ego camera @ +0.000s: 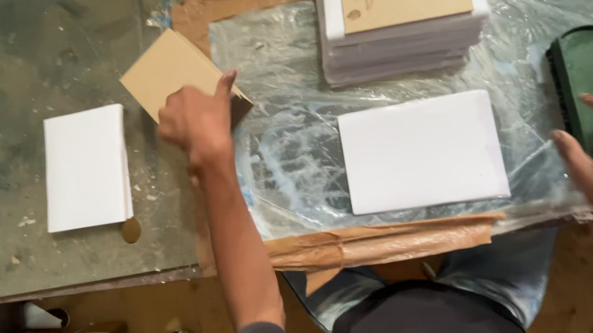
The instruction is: The person assembles book blocks by placing a brown cardboard cover onto a white paper stack, smoothing it with a green plastic tool, and stacking the finished unit. The process is repeated continuously with materials from a nearby pile.
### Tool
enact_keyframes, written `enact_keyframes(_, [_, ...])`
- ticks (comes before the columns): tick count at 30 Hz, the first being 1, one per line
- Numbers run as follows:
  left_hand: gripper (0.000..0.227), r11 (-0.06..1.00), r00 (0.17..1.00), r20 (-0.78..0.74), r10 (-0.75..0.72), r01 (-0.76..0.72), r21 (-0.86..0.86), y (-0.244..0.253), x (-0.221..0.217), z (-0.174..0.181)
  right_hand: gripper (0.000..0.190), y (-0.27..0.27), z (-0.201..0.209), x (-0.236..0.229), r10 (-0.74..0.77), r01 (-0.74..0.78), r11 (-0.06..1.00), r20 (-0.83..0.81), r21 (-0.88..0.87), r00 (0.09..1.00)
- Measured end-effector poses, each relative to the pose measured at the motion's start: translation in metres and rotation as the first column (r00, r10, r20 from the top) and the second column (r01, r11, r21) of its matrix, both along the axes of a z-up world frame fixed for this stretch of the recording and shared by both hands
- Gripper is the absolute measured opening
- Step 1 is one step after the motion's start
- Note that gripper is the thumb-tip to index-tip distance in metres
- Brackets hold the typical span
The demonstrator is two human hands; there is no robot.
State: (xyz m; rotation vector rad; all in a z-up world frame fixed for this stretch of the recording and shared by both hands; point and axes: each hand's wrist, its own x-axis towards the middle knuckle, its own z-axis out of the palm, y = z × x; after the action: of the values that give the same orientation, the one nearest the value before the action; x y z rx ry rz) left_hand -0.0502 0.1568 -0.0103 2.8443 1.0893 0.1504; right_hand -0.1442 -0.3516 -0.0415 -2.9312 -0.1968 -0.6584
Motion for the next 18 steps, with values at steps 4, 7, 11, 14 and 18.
enact_keyframes(4, [0.056,0.999,1.0,0.01,-0.023,0.023,-0.038,0.0,0.017,0.0,0.04,0.05,0.023,-0.029,0.103,-0.086,0.971,-0.066,0.223,0.993])
enact_keyframes(7, [0.05,0.994,0.984,0.153,-0.095,0.101,-0.032,0.014,-0.002,0.015,0.037,0.071,0.039,-0.045,0.208,-0.159,0.905,-0.084,0.395,0.975])
enact_keyframes(11, [0.021,0.95,0.866,0.401,-0.299,0.308,0.044,-0.035,-0.071,0.009,0.039,0.085,0.042,-0.056,0.341,0.037,0.568,-0.276,0.822,0.899])
enact_keyframes(14, [0.045,0.572,0.418,0.444,-0.792,0.763,0.301,-0.123,-0.121,-0.024,0.041,0.083,0.026,-0.04,0.484,0.307,-0.005,-0.267,0.952,0.833])
enact_keyframes(18, [0.061,0.317,0.243,0.346,-0.906,0.932,0.175,-0.175,-0.142,-0.063,0.046,0.078,0.0,-0.016,0.324,0.409,0.201,-0.454,0.89,0.83])
